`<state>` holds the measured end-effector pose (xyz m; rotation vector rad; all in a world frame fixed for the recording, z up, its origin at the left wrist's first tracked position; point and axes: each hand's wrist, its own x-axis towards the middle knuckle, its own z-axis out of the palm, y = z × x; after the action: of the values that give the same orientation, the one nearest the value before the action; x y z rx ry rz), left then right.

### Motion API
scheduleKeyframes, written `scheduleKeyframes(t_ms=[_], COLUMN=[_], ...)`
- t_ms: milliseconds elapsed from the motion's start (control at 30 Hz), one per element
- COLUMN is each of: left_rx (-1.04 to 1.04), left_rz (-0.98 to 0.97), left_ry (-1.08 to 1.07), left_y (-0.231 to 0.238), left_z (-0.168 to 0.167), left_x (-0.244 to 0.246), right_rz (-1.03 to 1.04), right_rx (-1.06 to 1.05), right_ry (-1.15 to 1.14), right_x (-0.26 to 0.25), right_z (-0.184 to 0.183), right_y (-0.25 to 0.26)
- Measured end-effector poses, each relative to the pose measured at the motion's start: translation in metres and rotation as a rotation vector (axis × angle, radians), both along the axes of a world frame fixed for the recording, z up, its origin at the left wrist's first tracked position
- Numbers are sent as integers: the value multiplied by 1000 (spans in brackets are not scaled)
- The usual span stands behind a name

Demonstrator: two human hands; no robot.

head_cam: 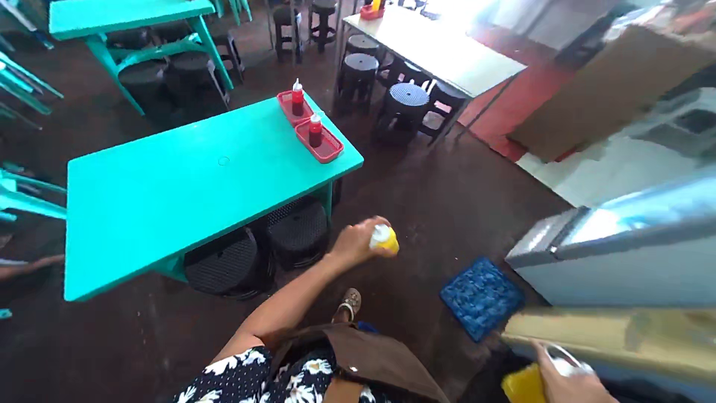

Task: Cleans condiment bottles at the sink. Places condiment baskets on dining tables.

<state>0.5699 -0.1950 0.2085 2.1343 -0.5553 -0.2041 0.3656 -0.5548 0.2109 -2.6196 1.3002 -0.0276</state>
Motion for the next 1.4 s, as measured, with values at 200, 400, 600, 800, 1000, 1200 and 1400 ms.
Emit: scheduleKeyframes(t_ms=[200,400,600,800,1000,1200,1400], left_rx=[12,-57,-63,-38,-118,-78,22], left_rz=[525,795,882,959,1089,1131,1393], left_ry=[-176,-254,-109,177,223,426,413], left_y=[10,30,35,14,0,3,-8], left_z=[-1,-16,-77,-113,-112,-104,-110], left_x=[117,199,300,370,395,392,380], right_rz=[426,745,1129,1389,1567,1555,1693], right_rx=[74,250,439,554,732,748,700], right_ry=[-312,-237,-350,-185,-179,-93,-56], right_x=[216,409,586,756,824,861,869], right_z=[-1,21,34,23,-31,-86,-119], right_y=[-46,6,99,224,322,392,411])
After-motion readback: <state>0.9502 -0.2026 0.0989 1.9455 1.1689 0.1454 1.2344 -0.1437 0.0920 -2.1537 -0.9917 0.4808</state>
